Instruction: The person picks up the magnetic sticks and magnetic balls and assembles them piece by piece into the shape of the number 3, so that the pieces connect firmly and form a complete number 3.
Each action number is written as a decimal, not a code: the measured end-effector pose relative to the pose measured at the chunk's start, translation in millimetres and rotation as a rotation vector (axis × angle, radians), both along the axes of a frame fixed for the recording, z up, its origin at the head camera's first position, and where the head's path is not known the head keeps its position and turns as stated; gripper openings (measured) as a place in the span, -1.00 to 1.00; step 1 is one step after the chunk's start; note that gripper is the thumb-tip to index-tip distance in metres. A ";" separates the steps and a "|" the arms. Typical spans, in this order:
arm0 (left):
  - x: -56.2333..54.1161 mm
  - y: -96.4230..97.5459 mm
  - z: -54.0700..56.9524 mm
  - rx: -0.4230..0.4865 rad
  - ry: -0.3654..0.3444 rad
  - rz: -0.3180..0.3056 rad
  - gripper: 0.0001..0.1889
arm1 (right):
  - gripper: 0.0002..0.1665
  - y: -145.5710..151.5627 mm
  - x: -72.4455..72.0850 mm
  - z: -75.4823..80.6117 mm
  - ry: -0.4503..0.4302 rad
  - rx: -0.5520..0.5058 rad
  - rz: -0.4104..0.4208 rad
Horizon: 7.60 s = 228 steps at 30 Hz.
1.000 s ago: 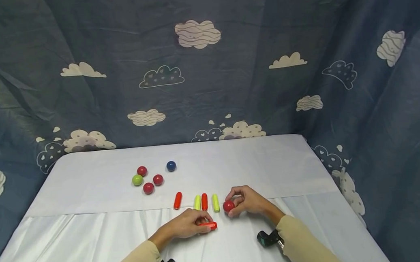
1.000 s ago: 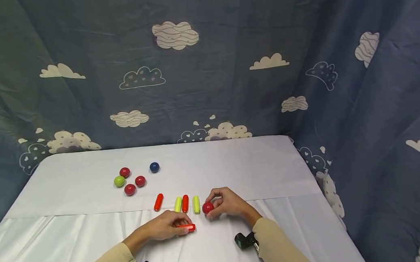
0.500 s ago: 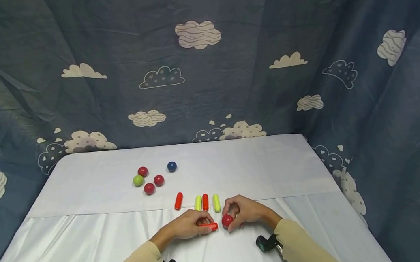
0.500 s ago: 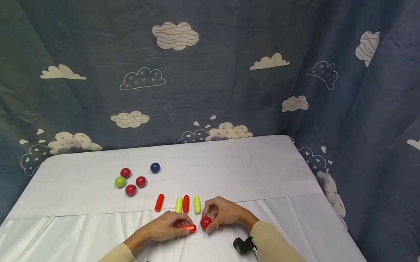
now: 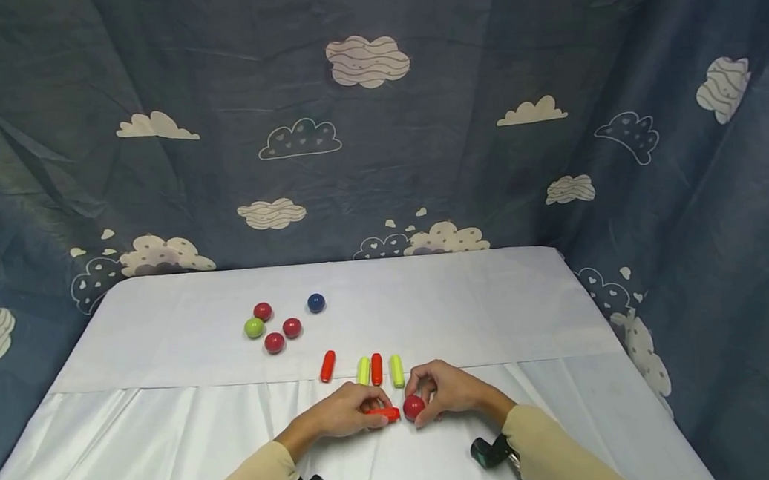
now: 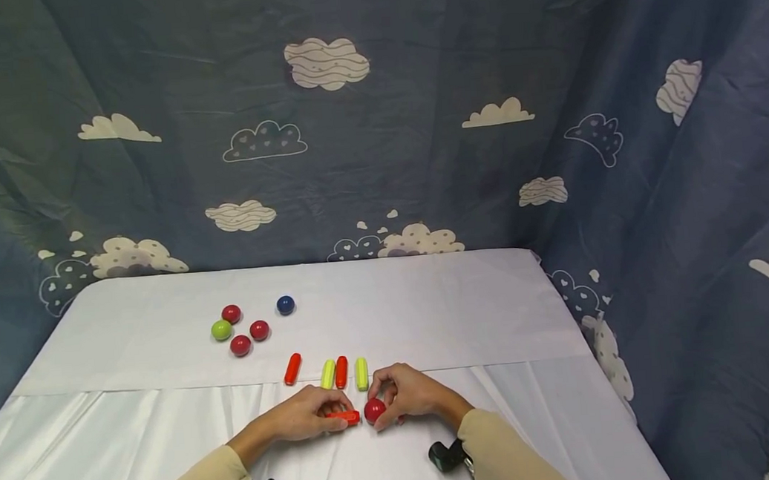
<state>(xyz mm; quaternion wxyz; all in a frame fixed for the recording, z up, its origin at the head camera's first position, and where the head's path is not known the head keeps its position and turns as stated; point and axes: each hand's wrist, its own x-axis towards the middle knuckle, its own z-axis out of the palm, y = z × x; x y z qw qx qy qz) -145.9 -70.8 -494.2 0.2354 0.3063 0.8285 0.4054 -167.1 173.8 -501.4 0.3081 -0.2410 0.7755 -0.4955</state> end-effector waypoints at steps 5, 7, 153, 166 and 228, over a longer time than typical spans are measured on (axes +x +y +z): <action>0.3 0.4 -0.6 0.014 0.016 -0.009 -0.86 | -0.62 -1.2 2.3 0.3 0.033 0.009 -0.006; -0.1 0.3 -0.4 0.015 0.020 -0.009 -0.86 | -0.62 -2.3 2.9 1.0 0.041 0.009 -0.014; -5.2 -97.7 14.2 -0.044 0.102 0.506 -0.65 | -0.59 -4.8 11.7 -0.7 0.116 0.117 -0.088; 8.0 -77.4 13.9 -0.075 0.139 0.278 -0.68 | -0.59 -5.3 12.4 1.0 0.116 0.130 -0.083; 15.6 -18.8 -7.2 -0.133 0.314 0.163 -0.81 | -0.56 -5.2 12.0 -0.4 0.145 0.150 -0.097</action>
